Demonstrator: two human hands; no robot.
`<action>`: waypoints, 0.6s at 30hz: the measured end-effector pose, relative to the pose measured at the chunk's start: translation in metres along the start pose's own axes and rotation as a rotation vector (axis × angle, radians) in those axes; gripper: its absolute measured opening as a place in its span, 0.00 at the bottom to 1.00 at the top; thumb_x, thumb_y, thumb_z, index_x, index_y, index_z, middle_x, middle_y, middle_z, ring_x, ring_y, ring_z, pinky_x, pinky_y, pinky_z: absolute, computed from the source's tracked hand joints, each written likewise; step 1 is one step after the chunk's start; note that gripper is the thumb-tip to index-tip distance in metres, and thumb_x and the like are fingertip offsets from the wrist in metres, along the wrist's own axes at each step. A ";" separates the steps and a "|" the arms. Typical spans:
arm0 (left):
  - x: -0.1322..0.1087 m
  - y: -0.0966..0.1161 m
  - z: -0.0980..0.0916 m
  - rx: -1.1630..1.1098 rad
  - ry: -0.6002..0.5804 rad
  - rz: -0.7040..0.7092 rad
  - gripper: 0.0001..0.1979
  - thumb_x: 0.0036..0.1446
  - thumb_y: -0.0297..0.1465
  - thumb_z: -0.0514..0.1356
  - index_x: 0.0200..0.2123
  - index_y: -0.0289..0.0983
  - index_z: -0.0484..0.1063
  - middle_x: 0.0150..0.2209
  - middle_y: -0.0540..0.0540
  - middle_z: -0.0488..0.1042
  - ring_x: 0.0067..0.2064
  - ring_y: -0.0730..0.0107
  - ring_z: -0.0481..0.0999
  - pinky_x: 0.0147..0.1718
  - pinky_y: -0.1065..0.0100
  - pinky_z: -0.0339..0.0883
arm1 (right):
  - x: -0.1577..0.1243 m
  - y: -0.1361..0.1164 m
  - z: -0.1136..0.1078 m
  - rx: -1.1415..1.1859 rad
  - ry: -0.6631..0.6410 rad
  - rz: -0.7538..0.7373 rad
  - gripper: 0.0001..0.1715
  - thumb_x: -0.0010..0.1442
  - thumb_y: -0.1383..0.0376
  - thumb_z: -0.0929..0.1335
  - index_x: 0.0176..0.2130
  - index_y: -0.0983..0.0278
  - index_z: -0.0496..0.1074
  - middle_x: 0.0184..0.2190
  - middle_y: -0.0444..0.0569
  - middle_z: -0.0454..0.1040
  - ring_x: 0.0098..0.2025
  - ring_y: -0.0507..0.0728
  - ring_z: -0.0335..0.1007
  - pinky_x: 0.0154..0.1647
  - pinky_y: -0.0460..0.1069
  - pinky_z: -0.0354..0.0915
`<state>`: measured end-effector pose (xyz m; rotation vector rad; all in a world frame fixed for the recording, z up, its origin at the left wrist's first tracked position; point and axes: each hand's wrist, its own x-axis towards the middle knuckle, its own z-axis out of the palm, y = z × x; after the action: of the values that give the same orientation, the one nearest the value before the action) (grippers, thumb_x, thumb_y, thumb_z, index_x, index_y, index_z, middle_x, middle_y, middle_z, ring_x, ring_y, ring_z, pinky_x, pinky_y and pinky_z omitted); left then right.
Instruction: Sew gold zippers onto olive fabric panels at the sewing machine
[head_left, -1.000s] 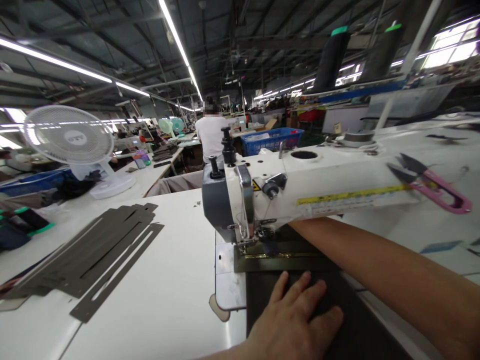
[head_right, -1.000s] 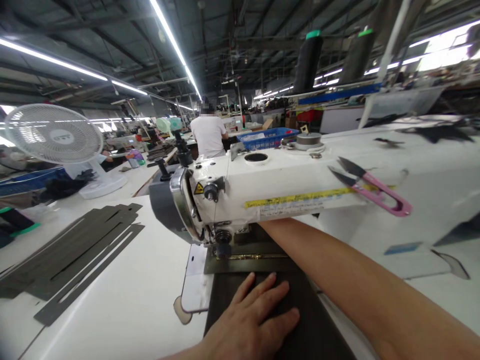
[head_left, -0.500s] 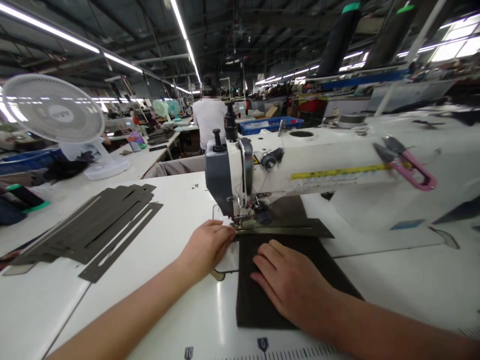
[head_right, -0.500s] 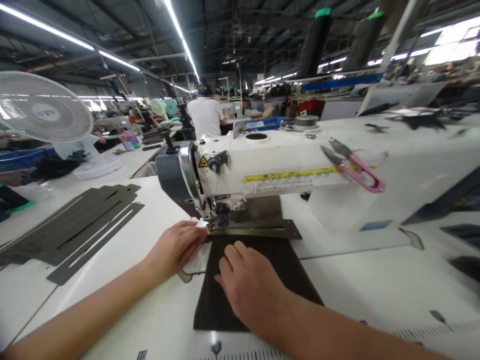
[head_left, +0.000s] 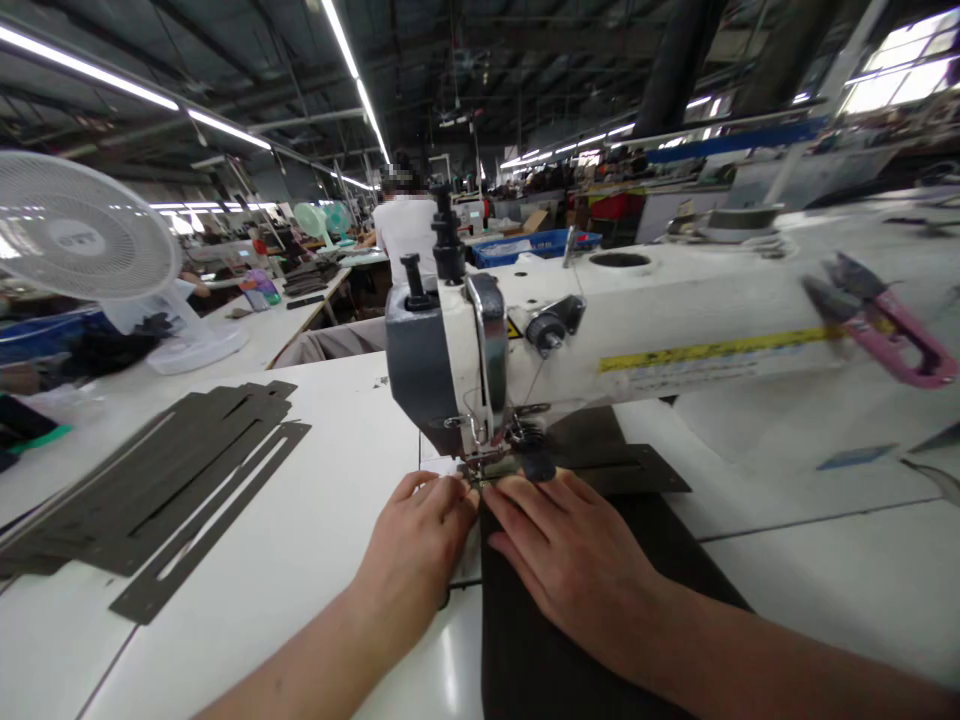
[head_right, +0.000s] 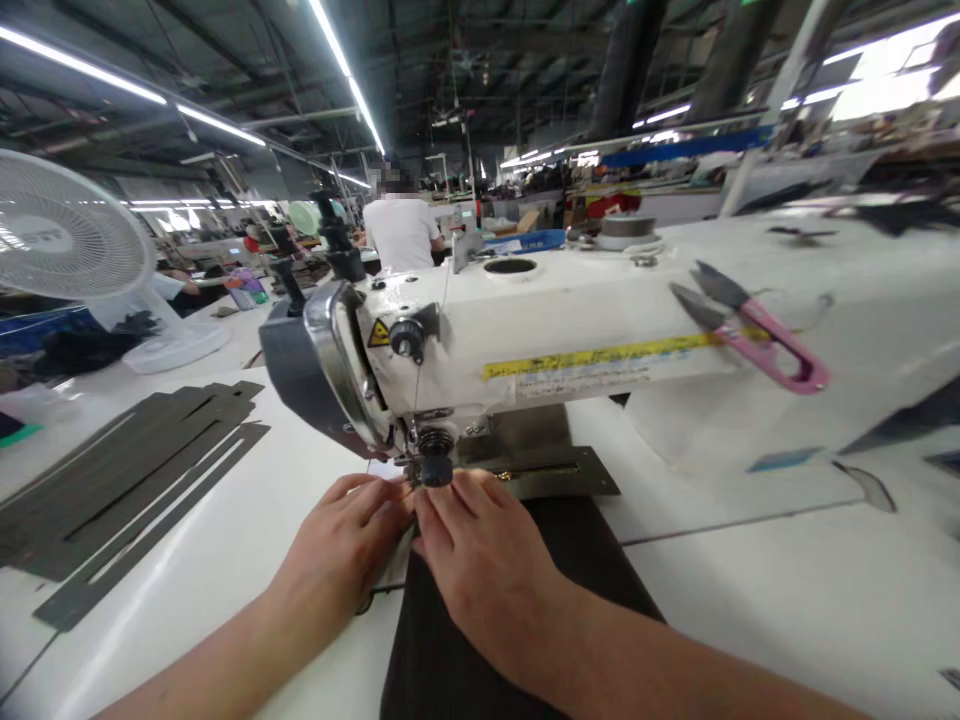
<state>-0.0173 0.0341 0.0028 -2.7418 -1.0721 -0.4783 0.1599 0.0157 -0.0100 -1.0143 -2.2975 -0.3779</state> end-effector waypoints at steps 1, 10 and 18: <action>0.001 0.002 -0.001 0.018 -0.002 -0.004 0.10 0.57 0.24 0.53 0.43 0.33 0.67 0.37 0.43 0.71 0.39 0.62 0.72 0.43 0.57 0.64 | 0.000 0.001 0.002 -0.009 0.005 0.032 0.15 0.57 0.69 0.63 0.43 0.74 0.70 0.40 0.58 0.73 0.42 0.61 0.67 0.44 0.56 0.63; 0.005 0.005 -0.001 0.058 0.044 0.003 0.09 0.59 0.25 0.51 0.39 0.31 0.70 0.36 0.41 0.71 0.38 0.60 0.71 0.40 0.57 0.67 | 0.003 0.006 0.003 0.076 -0.178 0.106 0.21 0.56 0.68 0.64 0.47 0.78 0.68 0.48 0.62 0.69 0.49 0.64 0.64 0.51 0.58 0.61; 0.009 0.003 0.004 0.127 0.074 0.046 0.10 0.59 0.24 0.50 0.35 0.29 0.71 0.31 0.41 0.71 0.34 0.61 0.71 0.36 0.58 0.68 | 0.005 0.012 0.003 0.112 -0.193 0.092 0.21 0.56 0.69 0.63 0.48 0.79 0.67 0.47 0.63 0.69 0.49 0.64 0.63 0.52 0.58 0.60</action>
<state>-0.0082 0.0383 0.0025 -2.6112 -0.9836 -0.4841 0.1645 0.0280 -0.0091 -1.1376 -2.4010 -0.1157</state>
